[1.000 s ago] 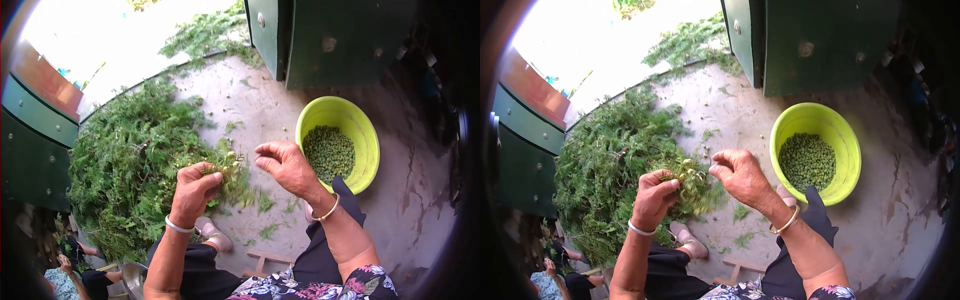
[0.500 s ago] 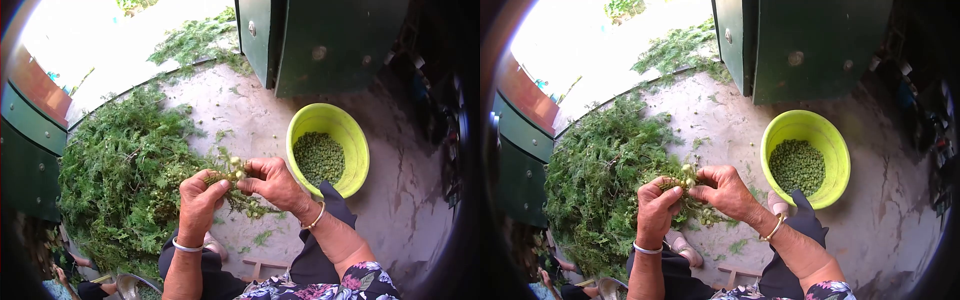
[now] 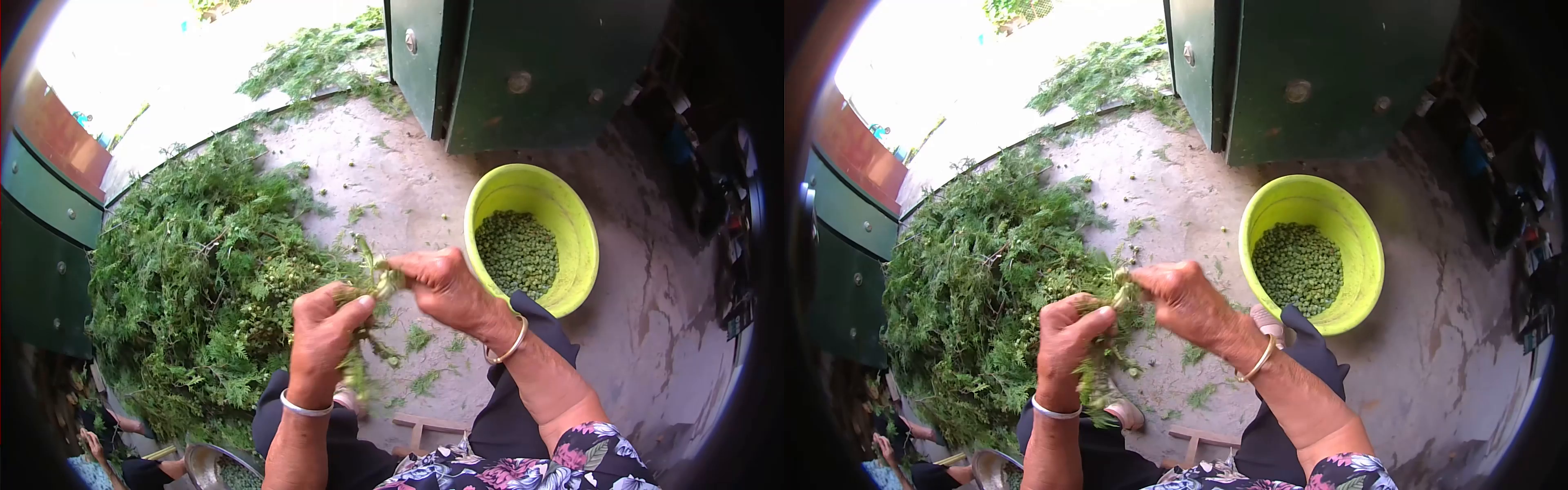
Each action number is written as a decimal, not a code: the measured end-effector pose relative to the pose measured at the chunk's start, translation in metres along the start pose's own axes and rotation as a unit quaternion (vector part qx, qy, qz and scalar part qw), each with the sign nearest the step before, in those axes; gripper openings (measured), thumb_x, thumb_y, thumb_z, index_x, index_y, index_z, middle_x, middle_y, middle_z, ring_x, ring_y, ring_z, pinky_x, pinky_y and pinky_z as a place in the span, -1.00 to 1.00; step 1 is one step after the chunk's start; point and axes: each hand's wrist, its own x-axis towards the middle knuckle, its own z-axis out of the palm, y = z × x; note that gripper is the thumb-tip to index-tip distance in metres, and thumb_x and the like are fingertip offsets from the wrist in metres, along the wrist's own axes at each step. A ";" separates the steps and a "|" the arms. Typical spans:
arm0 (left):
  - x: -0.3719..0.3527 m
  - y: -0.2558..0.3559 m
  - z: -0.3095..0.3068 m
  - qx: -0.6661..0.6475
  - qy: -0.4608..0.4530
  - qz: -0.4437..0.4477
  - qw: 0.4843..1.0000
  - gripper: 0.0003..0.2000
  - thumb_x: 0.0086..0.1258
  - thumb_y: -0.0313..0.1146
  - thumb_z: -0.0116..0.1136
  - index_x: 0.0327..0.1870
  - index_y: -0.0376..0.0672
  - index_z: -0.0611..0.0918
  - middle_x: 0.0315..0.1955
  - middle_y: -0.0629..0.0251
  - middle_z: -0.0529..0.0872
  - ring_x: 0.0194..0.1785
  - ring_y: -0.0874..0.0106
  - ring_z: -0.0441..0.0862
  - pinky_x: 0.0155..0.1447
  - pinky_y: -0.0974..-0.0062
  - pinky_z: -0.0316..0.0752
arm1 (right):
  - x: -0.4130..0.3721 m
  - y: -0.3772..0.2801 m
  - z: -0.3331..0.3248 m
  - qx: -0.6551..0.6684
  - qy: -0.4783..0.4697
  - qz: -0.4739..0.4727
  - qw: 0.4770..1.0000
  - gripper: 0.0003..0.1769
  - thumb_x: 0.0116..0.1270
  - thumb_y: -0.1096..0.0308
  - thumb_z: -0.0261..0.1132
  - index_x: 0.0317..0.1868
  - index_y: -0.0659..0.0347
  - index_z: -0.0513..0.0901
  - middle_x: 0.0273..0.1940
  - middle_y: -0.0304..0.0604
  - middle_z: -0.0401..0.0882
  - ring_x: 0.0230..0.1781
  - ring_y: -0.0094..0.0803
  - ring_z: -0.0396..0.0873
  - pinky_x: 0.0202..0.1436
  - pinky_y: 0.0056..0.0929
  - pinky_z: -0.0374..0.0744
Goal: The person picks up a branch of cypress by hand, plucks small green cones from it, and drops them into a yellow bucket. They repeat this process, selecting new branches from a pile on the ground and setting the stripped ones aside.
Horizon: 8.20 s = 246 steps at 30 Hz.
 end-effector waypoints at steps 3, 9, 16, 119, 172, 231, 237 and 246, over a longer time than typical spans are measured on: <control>-0.006 0.011 -0.019 -0.014 0.004 0.029 0.999 -0.91 0.21 -0.47 0.16 -0.37 -0.33 0.62 -0.59 0.28 0.63 -0.58 0.57 0.51 -0.49 0.66 0.40 | -0.001 0.011 -0.015 -0.010 0.055 0.125 0.991 -0.76 0.13 0.57 0.27 -0.14 0.32 0.66 -0.38 0.10 0.65 -0.39 -0.13 0.68 -0.28 -0.32 0.63; -0.009 0.024 -0.013 -0.101 -0.006 -0.036 0.994 -0.83 0.20 -0.38 0.13 -0.37 -0.34 0.59 -0.61 0.25 0.60 -0.62 0.55 0.47 -0.53 0.66 0.38 | -0.002 -0.003 -0.015 0.476 0.020 0.382 0.792 -0.76 0.42 0.35 0.15 -0.36 0.35 0.58 -0.46 -0.10 0.61 -0.57 -0.48 0.58 -0.63 -0.59 0.55; 0.006 0.014 0.004 -0.169 -0.056 -0.052 0.983 -0.79 0.23 -0.37 0.08 -0.34 -0.40 0.56 -0.63 0.19 0.54 -0.60 0.51 0.43 -0.55 0.64 0.34 | 0.008 -0.008 -0.005 0.635 0.020 0.367 0.680 -0.67 0.48 0.24 0.04 -0.24 0.37 0.55 -0.31 -0.07 0.62 -0.51 -0.44 0.60 -0.59 -0.55 0.54; 0.010 0.002 0.005 -0.165 -0.053 -0.066 0.983 -0.94 0.20 -0.55 0.16 -0.35 -0.35 0.64 -0.52 0.28 0.67 -0.55 0.56 0.57 -0.46 0.62 0.48 | -0.007 -0.009 0.002 0.553 -0.020 0.406 0.727 -0.84 0.33 0.38 0.26 -0.18 0.30 0.61 -0.48 -0.29 0.58 -0.61 -0.68 0.44 -0.69 -0.76 0.27; 0.013 -0.009 0.022 -0.226 -0.034 -0.104 0.968 -0.91 0.25 -0.45 0.23 -0.30 -0.25 0.61 -0.51 0.29 0.67 -0.56 0.59 0.54 -0.61 0.73 0.33 | -0.014 -0.002 0.004 0.609 0.066 0.415 0.673 -0.66 0.43 0.08 0.18 -0.15 0.23 0.60 -0.36 -0.26 0.60 -0.44 -0.55 0.56 -0.50 -0.58 0.49; 0.004 -0.019 0.043 -0.117 -0.013 -0.036 0.992 -0.98 0.21 -0.56 0.23 -0.39 -0.31 0.64 -0.53 0.36 0.65 -0.54 0.63 0.55 -0.50 0.70 0.42 | -0.014 -0.004 0.013 0.116 0.163 0.245 0.949 -0.54 0.15 0.19 0.46 -0.24 0.45 0.50 -0.43 0.01 0.57 -0.42 -0.40 0.55 -0.35 -0.37 0.54; -0.004 -0.014 0.047 -0.085 0.017 -0.040 0.995 -0.95 0.19 -0.55 0.25 -0.36 -0.27 0.62 -0.57 0.37 0.63 -0.61 0.61 0.53 -0.59 0.72 0.39 | -0.011 0.006 0.012 0.121 0.161 0.288 0.936 -0.69 0.28 0.28 0.31 -0.33 0.44 0.50 -0.57 -0.08 0.53 -0.53 -0.46 0.49 -0.42 -0.38 0.50; -0.005 -0.007 0.026 -0.227 -0.023 -0.086 0.970 -0.93 0.24 -0.50 0.25 -0.30 -0.23 0.60 -0.51 0.34 0.65 -0.53 0.57 0.60 -0.58 0.71 0.40 | -0.016 0.013 -0.003 0.514 0.077 0.496 0.696 -0.72 0.40 0.22 0.19 -0.30 0.32 0.54 -0.48 -0.23 0.50 -0.62 -0.60 0.44 -0.75 -0.72 0.32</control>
